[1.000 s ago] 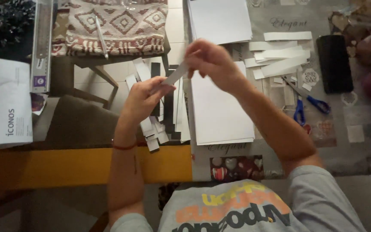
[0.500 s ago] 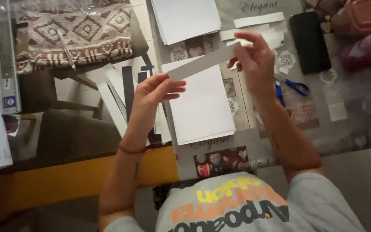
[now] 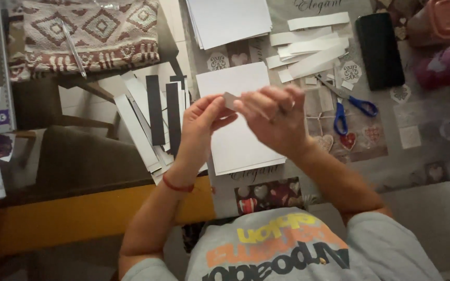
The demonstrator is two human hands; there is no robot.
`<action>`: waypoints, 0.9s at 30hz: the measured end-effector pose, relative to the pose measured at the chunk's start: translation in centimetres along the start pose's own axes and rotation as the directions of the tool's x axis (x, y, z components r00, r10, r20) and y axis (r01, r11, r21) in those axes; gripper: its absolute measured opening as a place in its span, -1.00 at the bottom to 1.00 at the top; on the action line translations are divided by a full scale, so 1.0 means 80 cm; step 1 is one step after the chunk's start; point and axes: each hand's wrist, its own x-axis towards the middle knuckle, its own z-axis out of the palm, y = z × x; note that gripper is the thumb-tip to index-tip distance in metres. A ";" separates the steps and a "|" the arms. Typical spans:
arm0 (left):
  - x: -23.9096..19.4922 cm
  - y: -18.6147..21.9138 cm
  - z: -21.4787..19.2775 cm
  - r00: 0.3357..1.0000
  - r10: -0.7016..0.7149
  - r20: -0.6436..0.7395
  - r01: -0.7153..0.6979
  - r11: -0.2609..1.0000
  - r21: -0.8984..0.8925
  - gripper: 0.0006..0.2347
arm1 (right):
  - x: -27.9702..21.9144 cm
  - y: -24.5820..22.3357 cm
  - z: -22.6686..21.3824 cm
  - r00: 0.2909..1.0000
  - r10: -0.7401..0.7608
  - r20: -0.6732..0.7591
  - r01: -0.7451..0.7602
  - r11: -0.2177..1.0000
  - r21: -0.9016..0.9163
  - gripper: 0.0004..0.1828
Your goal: Applying black adhesive strips to white paper cards and smoothing them down manually.
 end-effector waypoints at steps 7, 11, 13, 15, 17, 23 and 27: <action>-0.019 -0.001 0.020 0.988 0.034 0.153 -0.001 0.978 -0.207 -0.68 | 0.042 -0.007 -0.026 0.998 0.066 0.009 -0.066 0.998 0.002 -0.78; -0.023 -0.004 0.026 0.968 0.052 0.247 0.016 0.964 -0.267 -0.60 | 0.040 0.002 -0.030 0.987 0.155 0.051 -0.163 0.965 0.203 -0.85; -0.023 -0.001 0.030 0.967 0.056 0.247 0.013 0.963 -0.268 -0.58 | 0.043 0.006 -0.033 0.986 0.157 0.065 -0.168 0.957 0.235 -0.85; -0.021 0.007 0.035 0.994 -0.006 0.110 0.028 0.980 -0.198 -0.65 | 0.047 0.009 -0.037 0.989 0.076 0.129 -0.107 0.961 0.255 -0.81; -0.011 -0.019 0.015 0.999 -0.015 0.047 0.024 0.982 -0.188 -0.73 | 0.029 0.020 -0.013 0.987 0.100 0.126 -0.139 0.927 0.348 -0.82; 0.003 0.006 -0.002 0.989 0.015 -0.144 -0.043 0.981 -0.191 -0.83 | 0.001 0.079 -0.027 0.719 0.295 0.629 -0.687 0.440 0.579 -0.77; 0.009 0.018 -0.014 0.981 0.055 -0.187 -0.056 0.998 0.001 -0.79 | -0.020 0.118 -0.024 0.445 0.271 0.853 -0.876 -0.064 0.477 -0.90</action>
